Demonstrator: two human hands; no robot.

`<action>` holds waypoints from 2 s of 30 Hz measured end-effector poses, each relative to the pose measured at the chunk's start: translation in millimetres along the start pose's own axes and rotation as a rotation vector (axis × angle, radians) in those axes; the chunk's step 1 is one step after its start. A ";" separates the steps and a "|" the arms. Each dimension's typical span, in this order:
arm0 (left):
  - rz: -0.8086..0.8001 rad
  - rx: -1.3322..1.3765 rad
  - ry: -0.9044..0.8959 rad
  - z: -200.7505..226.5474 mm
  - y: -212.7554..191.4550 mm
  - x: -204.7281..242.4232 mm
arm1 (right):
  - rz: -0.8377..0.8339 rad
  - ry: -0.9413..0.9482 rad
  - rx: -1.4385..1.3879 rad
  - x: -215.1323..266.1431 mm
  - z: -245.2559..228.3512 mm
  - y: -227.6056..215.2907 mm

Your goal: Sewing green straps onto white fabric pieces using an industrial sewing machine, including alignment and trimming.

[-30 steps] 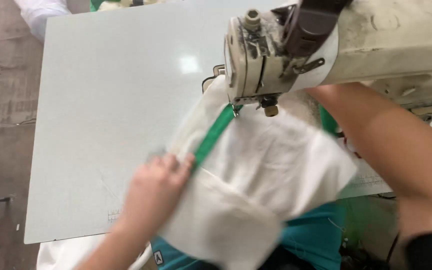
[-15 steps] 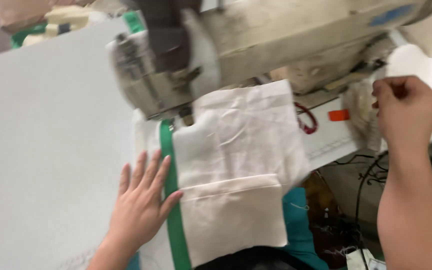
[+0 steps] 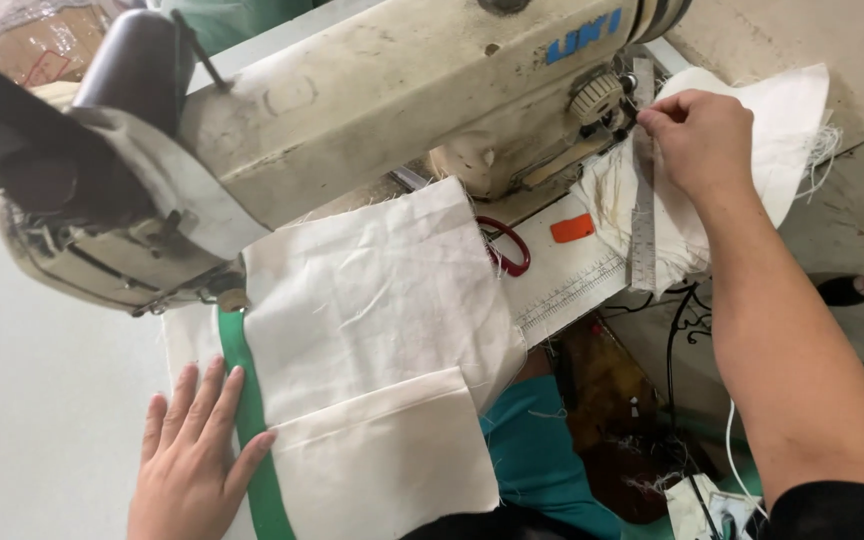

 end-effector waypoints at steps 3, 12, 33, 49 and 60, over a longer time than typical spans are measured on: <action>-0.064 -0.018 -0.010 -2.5 5.5 -2.0 | -0.066 0.198 -0.166 -14.3 0.6 13.4; -0.025 0.004 -0.008 1.8 -1.8 -2.8 | -0.297 0.416 0.034 41.1 -50.5 -12.1; 0.119 0.059 0.186 -25.2 -37.2 -45.3 | -0.445 -0.402 -0.227 235.7 -289.0 115.2; -0.061 0.023 0.027 -3.0 -9.9 -46.9 | -0.625 -0.999 0.250 256.3 -333.4 213.0; -0.189 0.072 0.029 0.4 1.5 -38.0 | -0.622 -1.080 0.198 262.7 -330.7 215.9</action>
Point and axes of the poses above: each hand's wrist, its own x-axis away from the middle knuckle, its own y-axis out of the palm, z = x × y, the point moved 9 cm from there along -x, towards the middle knuckle, and after that the axes turned 3 degrees about -y, right-handed, at the moved point
